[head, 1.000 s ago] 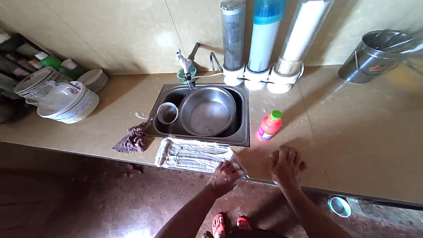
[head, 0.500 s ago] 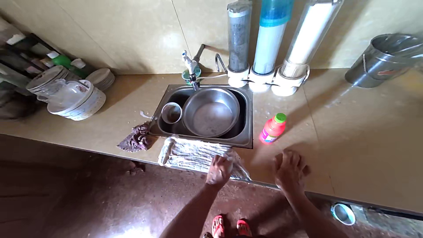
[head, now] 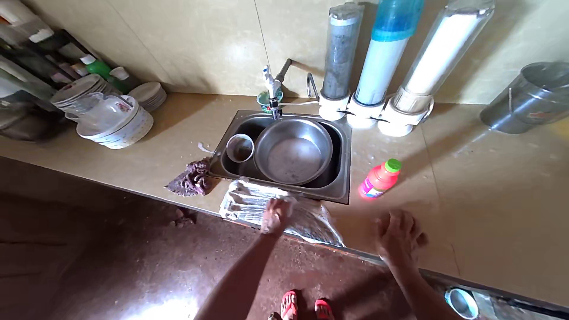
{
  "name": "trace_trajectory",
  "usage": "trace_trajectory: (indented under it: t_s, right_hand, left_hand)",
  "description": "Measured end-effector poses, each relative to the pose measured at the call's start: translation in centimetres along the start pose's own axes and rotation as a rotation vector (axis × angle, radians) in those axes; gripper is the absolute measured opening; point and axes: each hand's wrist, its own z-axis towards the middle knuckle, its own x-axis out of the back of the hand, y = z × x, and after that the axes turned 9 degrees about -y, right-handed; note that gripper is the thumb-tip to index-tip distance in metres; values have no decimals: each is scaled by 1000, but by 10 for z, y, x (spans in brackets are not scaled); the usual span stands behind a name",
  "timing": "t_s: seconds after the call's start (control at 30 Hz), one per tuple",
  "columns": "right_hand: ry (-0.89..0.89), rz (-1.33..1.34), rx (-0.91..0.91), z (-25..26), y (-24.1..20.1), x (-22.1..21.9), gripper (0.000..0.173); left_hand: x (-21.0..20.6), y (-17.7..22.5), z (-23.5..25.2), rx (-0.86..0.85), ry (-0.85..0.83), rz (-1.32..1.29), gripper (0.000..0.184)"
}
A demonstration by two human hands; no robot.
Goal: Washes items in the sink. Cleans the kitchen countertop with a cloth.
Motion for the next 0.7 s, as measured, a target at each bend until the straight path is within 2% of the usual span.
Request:
trace_trajectory:
  t_s: [0.1, 0.13, 0.2, 0.23, 0.33, 0.4, 0.47, 0.57, 0.63, 0.7]
  right_hand:
    - [-26, 7, -19, 1, -4, 3, 55]
    - [-33, 5, -30, 2, -4, 3, 55]
    - [-28, -6, -44, 2, -4, 1, 55]
    - [-22, -7, -39, 2, -4, 0, 55]
    - [-32, 16, -28, 0, -3, 1, 56]
    - [-17, 26, -1, 0, 0, 1, 56]
    - [16, 27, 24, -2, 3, -1, 56]
    - [47, 20, 18, 0, 1, -4, 57]
    - [81, 11, 17, 1, 1, -6, 56]
    - [79, 2, 13, 0, 1, -7, 54]
  left_hand:
    - [41, -63, 5, 301, -31, 73, 41]
    - [49, -72, 6, 376, -25, 74, 41]
    - [47, -58, 8, 427, -56, 36, 45]
    - [35, -40, 6, 376, -63, 9, 46]
    - [-1, 15, -1, 25, -52, -30, 34]
    - [-2, 12, 0, -89, -65, -17, 30]
    - [14, -26, 4, -26, -55, 29, 33]
    - [48, -87, 7, 169, -17, 85, 34]
    - [50, -86, 6, 198, -32, 71, 35]
    - [34, -50, -3, 116, -102, 37, 38]
